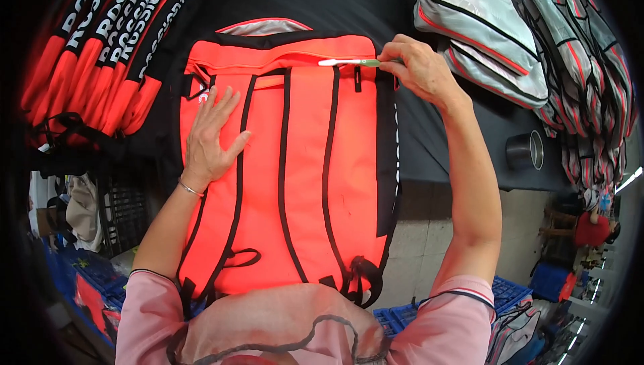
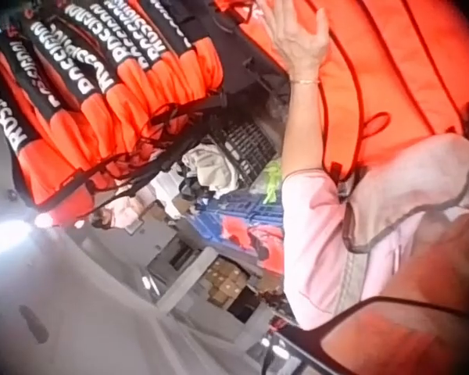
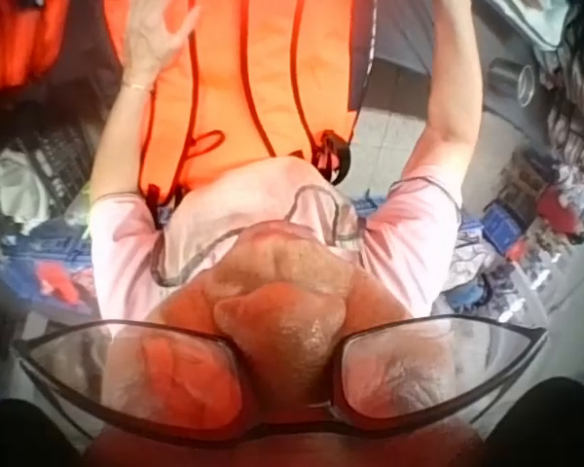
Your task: Inspecting a red backpack by trimming loose threads and cleaning small marks from the surface.
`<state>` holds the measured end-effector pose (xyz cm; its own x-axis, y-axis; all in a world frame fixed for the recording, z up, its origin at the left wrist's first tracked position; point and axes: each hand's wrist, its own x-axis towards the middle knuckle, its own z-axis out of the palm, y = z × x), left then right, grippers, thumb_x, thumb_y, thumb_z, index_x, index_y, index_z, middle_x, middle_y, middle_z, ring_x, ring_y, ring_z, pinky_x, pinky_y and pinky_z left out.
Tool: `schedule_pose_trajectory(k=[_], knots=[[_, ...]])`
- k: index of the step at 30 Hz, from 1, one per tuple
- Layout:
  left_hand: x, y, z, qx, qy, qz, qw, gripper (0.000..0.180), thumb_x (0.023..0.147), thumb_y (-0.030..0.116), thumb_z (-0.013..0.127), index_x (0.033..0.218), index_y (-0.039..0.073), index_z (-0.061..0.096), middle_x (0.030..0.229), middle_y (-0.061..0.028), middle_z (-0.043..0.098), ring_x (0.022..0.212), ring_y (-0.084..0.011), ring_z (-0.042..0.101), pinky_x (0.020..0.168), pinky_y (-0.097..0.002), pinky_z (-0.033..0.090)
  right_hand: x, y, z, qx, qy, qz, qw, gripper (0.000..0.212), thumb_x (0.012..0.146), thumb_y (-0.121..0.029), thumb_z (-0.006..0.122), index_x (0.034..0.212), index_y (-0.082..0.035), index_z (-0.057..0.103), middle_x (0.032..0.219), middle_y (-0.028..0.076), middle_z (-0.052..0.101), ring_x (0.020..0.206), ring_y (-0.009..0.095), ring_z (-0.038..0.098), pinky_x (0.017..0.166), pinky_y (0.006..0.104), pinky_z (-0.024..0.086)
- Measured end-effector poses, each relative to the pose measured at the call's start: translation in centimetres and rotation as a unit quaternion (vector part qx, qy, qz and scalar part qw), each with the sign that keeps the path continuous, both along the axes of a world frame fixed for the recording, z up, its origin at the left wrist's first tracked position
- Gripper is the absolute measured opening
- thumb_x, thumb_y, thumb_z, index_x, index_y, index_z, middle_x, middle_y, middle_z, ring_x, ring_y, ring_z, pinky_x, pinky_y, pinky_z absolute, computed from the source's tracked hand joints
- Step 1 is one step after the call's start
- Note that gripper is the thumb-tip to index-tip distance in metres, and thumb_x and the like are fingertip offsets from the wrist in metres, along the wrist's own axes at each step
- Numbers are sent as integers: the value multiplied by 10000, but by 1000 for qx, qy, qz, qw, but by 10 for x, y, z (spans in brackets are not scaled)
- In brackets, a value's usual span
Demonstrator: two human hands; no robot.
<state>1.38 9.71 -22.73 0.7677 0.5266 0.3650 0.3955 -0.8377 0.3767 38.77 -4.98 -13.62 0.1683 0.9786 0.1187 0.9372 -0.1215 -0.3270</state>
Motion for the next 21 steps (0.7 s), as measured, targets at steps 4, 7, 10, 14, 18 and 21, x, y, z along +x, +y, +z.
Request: schedule_pose_trajectory(k=[4, 7, 10, 14, 18, 21], knots=[[-1, 0, -4, 5, -5, -7, 1000, 664, 836, 313, 728, 1416, 77, 507, 1491, -132, 464, 1430, -374, 338, 1184, -496, 247, 0, -8, 4, -34, -20, -48, 998, 166, 880, -180, 679, 948, -29, 673, 932, 84, 615, 857, 282, 628, 743, 360, 478], [0, -2, -7, 5, -2, -5, 1000, 666, 841, 302, 726, 1427, 81, 498, 1502, -125, 454, 1436, -370, 329, 1181, -483, 251, -10, -9, 1, 2, -53, -28, 998, 190, 903, -243, 653, 965, -65, 676, 948, 82, 618, 891, 284, 637, 753, 383, 492], [4, -2, -7, 3, 9, -2, 1000, 663, 847, 284, 723, 1434, 79, 492, 1511, -127, 443, 1447, -362, 313, 1179, -475, 254, -25, -7, -22, 43, -29, -35, 998, 231, 907, -300, 653, 947, -75, 683, 928, 86, 615, 894, 293, 632, 755, 390, 491], [4, -2, -9, -11, 6, -3, 1000, 626, 881, 301, 700, 1428, 72, 501, 1497, -132, 459, 1450, -353, 311, 1182, -460, 251, -19, -44, -47, 122, 111, -77, 983, 210, 911, -263, 666, 962, -65, 713, 878, 89, 647, 849, 215, 639, 745, 334, 492], [0, 1, -16, 3, -13, -6, 1000, 566, 922, 306, 653, 1421, 79, 511, 1497, -121, 463, 1450, -348, 312, 1181, -444, 258, -3, -133, -54, 266, 187, -225, 919, 225, 935, -216, 667, 1044, -24, 712, 867, 9, 673, 797, 68, 571, 718, 236, 460], [1, 4, -21, -6, -28, -15, 999, 512, 962, 309, 599, 1417, 90, 517, 1499, -104, 464, 1451, -340, 313, 1177, -425, 269, 25, -189, -68, 220, 83, -412, 881, 249, 926, -219, 650, 1064, -21, 711, 950, 120, 714, 867, 198, 668, 801, 314, 506]])
